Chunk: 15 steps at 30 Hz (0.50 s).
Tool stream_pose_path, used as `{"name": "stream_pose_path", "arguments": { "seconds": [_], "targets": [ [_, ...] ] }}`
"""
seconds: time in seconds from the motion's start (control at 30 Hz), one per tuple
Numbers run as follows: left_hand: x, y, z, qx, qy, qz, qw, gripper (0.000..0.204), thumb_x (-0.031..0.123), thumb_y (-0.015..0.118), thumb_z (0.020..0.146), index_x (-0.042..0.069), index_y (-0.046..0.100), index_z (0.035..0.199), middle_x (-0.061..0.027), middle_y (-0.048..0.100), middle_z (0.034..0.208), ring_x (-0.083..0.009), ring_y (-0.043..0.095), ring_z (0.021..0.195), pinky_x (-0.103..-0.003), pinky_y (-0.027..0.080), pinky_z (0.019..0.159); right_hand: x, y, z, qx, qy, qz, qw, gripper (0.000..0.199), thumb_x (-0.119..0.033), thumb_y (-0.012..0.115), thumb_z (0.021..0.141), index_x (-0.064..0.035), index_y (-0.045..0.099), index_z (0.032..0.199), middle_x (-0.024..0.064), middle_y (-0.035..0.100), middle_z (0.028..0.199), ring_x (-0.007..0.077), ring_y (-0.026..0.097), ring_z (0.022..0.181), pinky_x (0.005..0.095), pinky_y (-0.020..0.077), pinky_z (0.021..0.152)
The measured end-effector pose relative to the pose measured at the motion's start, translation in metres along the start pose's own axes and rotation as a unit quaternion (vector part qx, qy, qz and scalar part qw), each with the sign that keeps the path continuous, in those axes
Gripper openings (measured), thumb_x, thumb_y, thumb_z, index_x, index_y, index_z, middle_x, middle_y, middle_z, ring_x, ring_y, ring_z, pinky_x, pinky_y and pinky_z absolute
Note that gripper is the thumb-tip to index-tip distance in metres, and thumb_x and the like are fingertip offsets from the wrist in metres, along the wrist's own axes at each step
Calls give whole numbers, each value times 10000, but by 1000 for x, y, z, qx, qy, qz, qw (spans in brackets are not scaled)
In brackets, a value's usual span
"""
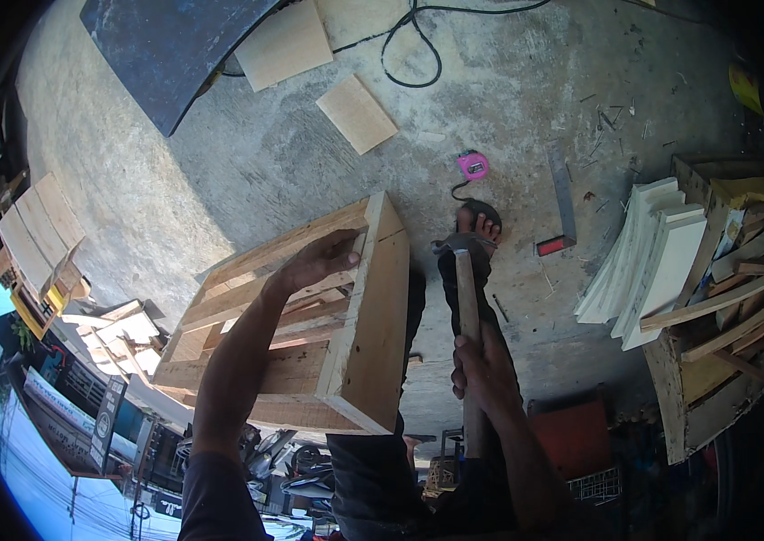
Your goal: The person assembles a wooden stool by hammering nails into a plank and attaching it to a frame. They repeatedly position the plank, drive nails with a hammer, and adjust the assembly. The person also retrieves nails from a bucket and places the finished stool on a stack of wood.
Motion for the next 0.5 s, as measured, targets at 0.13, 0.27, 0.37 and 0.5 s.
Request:
{"name": "stream_pose_path", "arguments": {
  "seconds": [0.13,0.27,0.37,0.5],
  "targets": [
    [2,3,3,-15,-2,-4,1000,798,530,686,964,-13,464,1505,-233,530,1456,-355,479,1401,-455,391,1164,-12,11,20,-10,13,14,1000,290,-309,499,1086,-72,464,1248,10,510,766,91,520,509,300,468,454],
    [0,4,6,-5,-6,-11,1000,783,506,709,953,-18,480,1488,-225,540,1440,-343,473,1405,-449,385,1166,-23,16,37,-8,32,15,999,291,-353,467,1100,-88,470,1219,7,491,755,91,500,486,308,462,441],
    [3,3,9,-11,-7,-16,1000,775,493,722,945,-25,493,1476,-217,548,1428,-332,477,1399,-447,385,1163,-23,21,42,65,4,69,995,288,-370,453,1104,-94,480,1178,8,479,751,95,485,472,304,449,428],
    [-2,4,6,3,-18,-24,1000,756,476,730,942,-26,509,1463,-208,557,1417,-325,481,1394,-449,389,1157,-32,8,37,-32,38,-4,999,285,-387,442,1103,-105,464,1145,12,474,761,99,469,461,301,421,421]
  ]
}}
Point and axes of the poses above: each hand's wrist, its own z-axis towards the middle knuckle, its own y-axis out of the palm, x = y × z, the point moved 3 cm from there along z, towards the middle knuckle
